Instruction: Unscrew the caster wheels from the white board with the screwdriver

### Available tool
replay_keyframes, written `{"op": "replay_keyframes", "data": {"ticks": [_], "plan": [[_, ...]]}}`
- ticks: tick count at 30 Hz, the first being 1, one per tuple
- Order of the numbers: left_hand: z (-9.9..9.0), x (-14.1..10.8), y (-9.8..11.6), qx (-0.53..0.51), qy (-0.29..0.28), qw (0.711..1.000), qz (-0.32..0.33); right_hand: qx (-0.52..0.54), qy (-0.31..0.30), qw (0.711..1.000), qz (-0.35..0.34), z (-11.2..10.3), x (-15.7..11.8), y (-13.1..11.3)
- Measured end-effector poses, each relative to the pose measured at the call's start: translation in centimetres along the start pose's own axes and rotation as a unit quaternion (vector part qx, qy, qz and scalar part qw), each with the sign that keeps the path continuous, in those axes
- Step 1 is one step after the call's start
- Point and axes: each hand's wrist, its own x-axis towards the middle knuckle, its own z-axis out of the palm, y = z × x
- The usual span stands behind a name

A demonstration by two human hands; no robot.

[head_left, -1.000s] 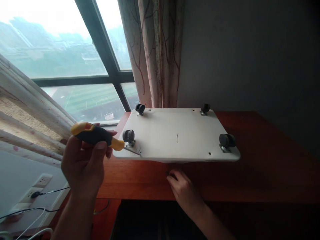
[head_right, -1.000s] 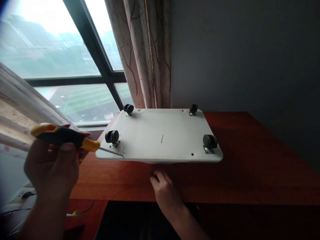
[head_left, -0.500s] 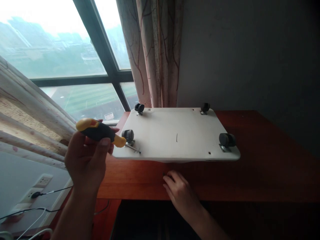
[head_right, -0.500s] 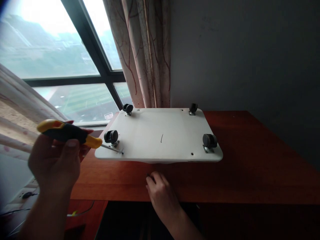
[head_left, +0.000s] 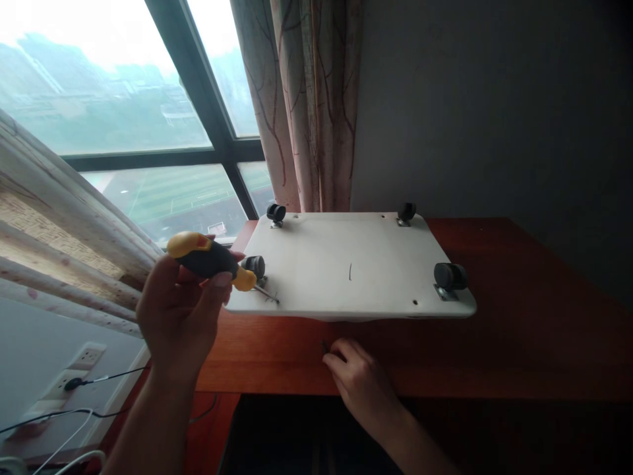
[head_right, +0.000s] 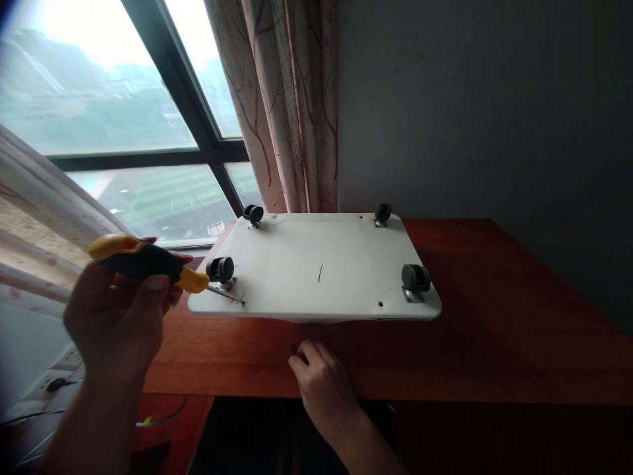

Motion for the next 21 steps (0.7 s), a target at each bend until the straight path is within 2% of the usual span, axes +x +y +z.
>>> {"op": "replay_keyframes", "data": {"ticks": [7,11,14,17,21], "plan": [[0.0,0.0,0.3,0.013,0.004,1.000,-0.013,-0.009,-0.004,1.000,0.007,-0.3,0.6,-0.1],[0.4,0.5,0.4,0.020,0.013,1.000,-0.010,0.009,0.019,1.000,0.000,-0.3,0.5,0.0],[0.8,1.0,0.4,0.030,0.008,0.999,0.008,0.022,0.068,0.997,-0.009,-0.6,0.2,0.7],[1.0,1.6,0.0,0.061,-0.032,0.998,0.006,0.019,0.143,0.989,-0.016,-1.6,-0.2,1.9],[1.5,2.7,-0.7,0.114,-0.070,0.991,0.019,0.003,0.231,0.973,0.016,-3.1,-0.4,3.8]]}}
